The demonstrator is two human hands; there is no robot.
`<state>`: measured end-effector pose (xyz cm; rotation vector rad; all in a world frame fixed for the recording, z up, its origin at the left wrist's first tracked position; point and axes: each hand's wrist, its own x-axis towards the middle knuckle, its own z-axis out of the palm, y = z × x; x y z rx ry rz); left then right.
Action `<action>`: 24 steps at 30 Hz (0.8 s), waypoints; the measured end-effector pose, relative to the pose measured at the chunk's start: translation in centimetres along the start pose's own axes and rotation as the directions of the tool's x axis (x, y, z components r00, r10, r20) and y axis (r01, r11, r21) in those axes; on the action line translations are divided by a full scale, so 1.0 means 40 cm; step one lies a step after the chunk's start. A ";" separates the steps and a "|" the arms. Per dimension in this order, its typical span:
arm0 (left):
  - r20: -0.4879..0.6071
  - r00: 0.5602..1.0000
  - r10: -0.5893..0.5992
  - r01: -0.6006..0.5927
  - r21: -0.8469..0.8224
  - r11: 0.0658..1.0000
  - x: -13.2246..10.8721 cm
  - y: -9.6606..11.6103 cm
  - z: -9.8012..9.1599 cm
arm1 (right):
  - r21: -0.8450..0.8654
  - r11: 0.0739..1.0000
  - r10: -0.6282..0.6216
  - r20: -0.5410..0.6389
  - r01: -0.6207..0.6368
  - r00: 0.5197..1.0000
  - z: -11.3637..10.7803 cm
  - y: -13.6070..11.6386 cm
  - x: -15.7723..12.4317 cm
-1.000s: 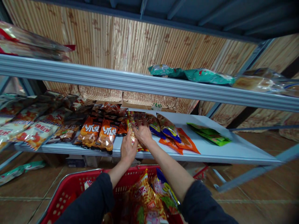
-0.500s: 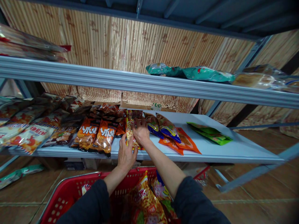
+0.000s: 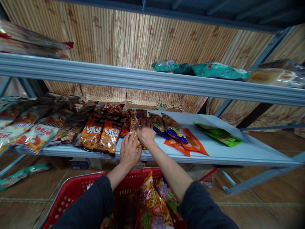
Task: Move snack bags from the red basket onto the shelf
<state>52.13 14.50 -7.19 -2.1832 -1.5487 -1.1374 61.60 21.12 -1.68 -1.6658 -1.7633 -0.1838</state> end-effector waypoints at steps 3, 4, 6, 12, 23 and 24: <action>-0.017 1.000 -0.021 0.021 0.000 1.000 -0.002 -0.008 0.008 | 0.018 1.000 -0.022 -0.008 0.022 1.000 0.008 -0.005 -0.001; -0.022 0.999 -0.030 0.030 -0.004 1.000 -0.002 -0.009 0.011 | 0.025 0.999 -0.031 -0.011 0.031 0.999 0.009 -0.004 0.000; -0.022 0.999 -0.037 0.037 -0.017 0.999 -0.002 -0.011 0.015 | 0.040 0.997 -0.062 -0.013 0.062 0.998 0.009 -0.002 0.000; -0.010 1.000 0.008 -0.009 -0.057 0.998 -0.006 -0.017 0.005 | 0.059 0.991 -0.118 0.023 0.116 0.993 -0.009 0.028 -0.032; 0.023 1.000 0.006 -0.002 -0.151 0.989 -0.006 -0.038 0.008 | 0.180 0.972 -0.180 0.134 0.154 0.975 -0.019 0.068 -0.106; 0.023 1.000 0.004 0.000 -0.156 0.988 -0.007 -0.040 0.007 | 0.185 0.970 -0.182 0.139 0.155 0.973 -0.019 0.068 -0.109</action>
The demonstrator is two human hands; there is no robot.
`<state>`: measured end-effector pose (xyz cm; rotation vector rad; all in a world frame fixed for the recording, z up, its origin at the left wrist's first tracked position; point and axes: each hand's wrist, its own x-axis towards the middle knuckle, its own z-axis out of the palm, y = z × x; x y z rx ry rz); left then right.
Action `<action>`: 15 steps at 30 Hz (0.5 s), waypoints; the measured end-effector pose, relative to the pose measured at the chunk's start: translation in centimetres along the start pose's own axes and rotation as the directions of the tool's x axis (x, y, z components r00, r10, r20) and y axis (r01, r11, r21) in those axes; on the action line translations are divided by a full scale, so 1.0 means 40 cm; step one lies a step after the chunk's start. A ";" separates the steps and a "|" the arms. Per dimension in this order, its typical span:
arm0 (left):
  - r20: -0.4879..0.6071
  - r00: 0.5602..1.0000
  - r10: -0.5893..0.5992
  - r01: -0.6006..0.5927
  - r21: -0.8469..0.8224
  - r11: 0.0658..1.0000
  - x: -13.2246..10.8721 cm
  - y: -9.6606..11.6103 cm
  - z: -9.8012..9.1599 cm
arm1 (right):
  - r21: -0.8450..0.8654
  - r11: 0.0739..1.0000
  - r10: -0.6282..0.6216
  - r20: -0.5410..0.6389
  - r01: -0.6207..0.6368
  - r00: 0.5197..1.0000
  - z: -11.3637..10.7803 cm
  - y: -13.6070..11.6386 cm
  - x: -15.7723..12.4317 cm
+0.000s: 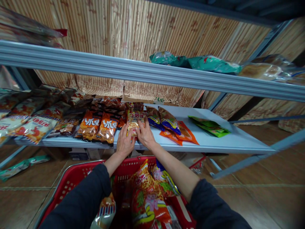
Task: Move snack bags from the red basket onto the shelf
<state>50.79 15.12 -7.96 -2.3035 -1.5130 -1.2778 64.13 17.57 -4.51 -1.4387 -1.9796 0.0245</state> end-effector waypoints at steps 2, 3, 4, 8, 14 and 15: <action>-0.001 1.000 0.007 -0.007 -0.009 1.000 -0.005 -0.004 -0.002 | 0.006 1.000 -0.003 0.010 0.003 1.000 -0.001 0.000 -0.007; 0.000 1.000 0.017 -0.017 -0.011 1.000 -0.007 -0.005 -0.003 | 0.009 1.000 -0.008 0.013 0.008 1.000 -0.001 0.000 -0.011; 0.002 1.000 0.031 -0.031 -0.014 0.999 -0.009 -0.006 -0.004 | 0.009 1.000 -0.014 0.012 0.014 1.000 -0.002 0.000 -0.014; 0.003 0.998 0.065 -0.065 -0.022 0.998 -0.014 0.009 -0.019 | -0.029 0.999 -0.020 -0.021 0.020 1.000 -0.017 -0.006 -0.024; 0.049 0.999 0.012 -0.007 -0.105 0.994 -0.061 0.086 -0.074 | -0.004 1.000 -0.024 -0.044 0.023 0.999 -0.097 -0.025 -0.074; 0.081 0.997 0.000 0.010 -0.128 0.992 -0.077 0.102 -0.086 | 0.010 0.999 -0.034 -0.051 0.035 0.998 -0.115 -0.028 -0.092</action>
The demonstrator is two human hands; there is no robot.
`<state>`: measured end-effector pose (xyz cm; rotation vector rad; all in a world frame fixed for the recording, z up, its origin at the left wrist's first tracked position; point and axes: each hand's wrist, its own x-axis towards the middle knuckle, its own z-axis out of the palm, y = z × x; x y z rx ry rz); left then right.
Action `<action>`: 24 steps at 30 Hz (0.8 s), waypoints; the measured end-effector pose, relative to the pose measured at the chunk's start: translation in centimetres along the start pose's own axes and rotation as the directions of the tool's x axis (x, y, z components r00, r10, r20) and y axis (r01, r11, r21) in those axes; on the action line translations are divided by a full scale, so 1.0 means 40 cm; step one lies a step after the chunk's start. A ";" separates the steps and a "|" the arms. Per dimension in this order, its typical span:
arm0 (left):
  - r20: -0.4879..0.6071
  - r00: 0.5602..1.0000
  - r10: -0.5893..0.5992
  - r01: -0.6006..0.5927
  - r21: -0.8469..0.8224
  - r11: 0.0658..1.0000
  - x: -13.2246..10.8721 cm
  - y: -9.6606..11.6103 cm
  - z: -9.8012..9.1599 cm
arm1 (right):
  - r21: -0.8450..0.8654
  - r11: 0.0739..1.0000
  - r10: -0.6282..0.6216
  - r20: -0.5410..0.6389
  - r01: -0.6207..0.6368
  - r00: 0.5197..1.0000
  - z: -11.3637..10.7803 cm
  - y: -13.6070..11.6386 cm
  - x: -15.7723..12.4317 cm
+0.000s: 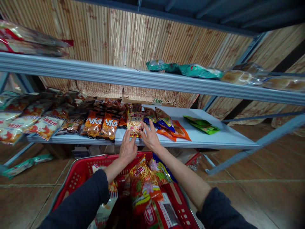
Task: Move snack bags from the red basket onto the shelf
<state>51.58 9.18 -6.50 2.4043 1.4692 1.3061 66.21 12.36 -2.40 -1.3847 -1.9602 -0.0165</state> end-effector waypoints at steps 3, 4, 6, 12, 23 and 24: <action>0.106 0.992 -0.070 0.078 -0.080 0.994 -0.063 0.056 -0.036 | 0.026 1.000 -0.012 -0.004 0.012 1.000 -0.059 -0.017 -0.067; 0.142 0.984 -0.105 0.120 -0.105 0.987 -0.085 0.074 -0.052 | 0.027 1.000 -0.007 0.005 0.007 1.000 -0.078 -0.026 -0.094; 0.219 0.959 -0.178 0.212 -0.141 0.967 -0.133 0.109 -0.091 | 0.024 1.000 0.012 0.037 -0.013 0.999 -0.112 -0.049 -0.151; 0.570 0.800 -0.190 0.383 -0.239 0.892 -0.306 0.163 -0.203 | 0.105 0.994 -0.041 0.328 0.006 0.944 -0.180 -0.143 -0.347; 0.712 0.627 -0.315 0.645 -0.248 0.723 -0.472 0.192 -0.229 | 0.024 0.979 0.183 0.315 -0.200 0.931 -0.146 -0.138 -0.526; 0.684 0.650 -0.332 0.648 -0.269 0.713 -0.466 0.200 -0.222 | 0.047 0.980 0.171 0.284 -0.192 0.943 -0.138 -0.134 -0.518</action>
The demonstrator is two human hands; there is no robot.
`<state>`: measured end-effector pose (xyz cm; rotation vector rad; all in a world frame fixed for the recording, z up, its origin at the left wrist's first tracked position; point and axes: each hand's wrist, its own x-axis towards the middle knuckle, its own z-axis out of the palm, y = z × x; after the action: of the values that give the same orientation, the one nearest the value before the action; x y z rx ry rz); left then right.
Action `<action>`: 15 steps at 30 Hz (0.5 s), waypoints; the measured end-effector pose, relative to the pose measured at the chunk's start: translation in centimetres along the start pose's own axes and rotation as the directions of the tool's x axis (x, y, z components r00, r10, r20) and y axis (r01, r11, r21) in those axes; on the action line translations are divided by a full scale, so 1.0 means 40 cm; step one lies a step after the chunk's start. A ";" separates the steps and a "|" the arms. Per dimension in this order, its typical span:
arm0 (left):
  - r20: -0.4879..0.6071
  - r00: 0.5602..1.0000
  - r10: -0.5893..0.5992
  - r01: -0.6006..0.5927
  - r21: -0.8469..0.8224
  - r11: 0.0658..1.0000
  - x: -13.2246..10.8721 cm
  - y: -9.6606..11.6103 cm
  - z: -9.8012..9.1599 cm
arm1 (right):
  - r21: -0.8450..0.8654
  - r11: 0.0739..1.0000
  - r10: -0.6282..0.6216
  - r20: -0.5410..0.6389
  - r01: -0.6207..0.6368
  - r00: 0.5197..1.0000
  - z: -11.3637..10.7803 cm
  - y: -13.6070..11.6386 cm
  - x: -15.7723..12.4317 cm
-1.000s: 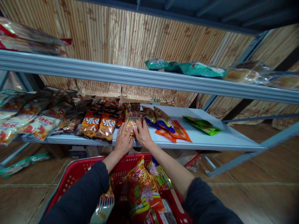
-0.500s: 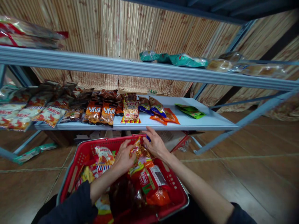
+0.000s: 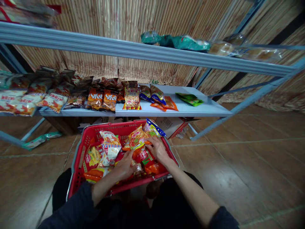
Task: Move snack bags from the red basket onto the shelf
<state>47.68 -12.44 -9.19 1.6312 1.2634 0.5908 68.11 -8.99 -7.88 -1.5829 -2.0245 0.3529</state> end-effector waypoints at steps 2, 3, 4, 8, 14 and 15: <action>-0.113 0.993 -0.019 0.006 -0.110 0.994 0.019 0.012 0.011 | 0.054 0.998 -0.036 -0.074 0.040 0.997 0.006 -0.004 0.017; -0.167 0.984 -0.065 0.028 -0.217 0.976 0.030 0.015 0.014 | 0.089 0.994 -0.053 -0.109 0.063 0.993 0.006 -0.009 0.023; -0.199 0.969 -0.144 0.067 -0.350 0.935 0.040 0.016 0.014 | 0.124 0.989 -0.066 -0.141 0.084 0.988 0.004 -0.017 0.024; -0.035 0.849 -0.527 0.324 -0.754 0.572 0.073 0.004 -0.008 | 0.248 0.963 -0.050 -0.228 0.108 0.972 -0.011 -0.051 -0.002; 0.212 0.856 -0.471 0.358 -0.901 0.244 0.094 -0.006 -0.019 | 0.422 0.906 0.069 -0.207 0.025 0.976 -0.013 -0.075 -0.065; 0.186 0.861 -0.473 0.323 -0.918 0.229 0.096 -0.003 -0.014 | 0.437 0.899 0.071 -0.181 0.016 0.981 -0.013 -0.075 -0.072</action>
<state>48.50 -8.70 -9.70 0.2235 1.0138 0.8740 66.43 -12.64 -6.65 -1.3079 -1.6334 0.5959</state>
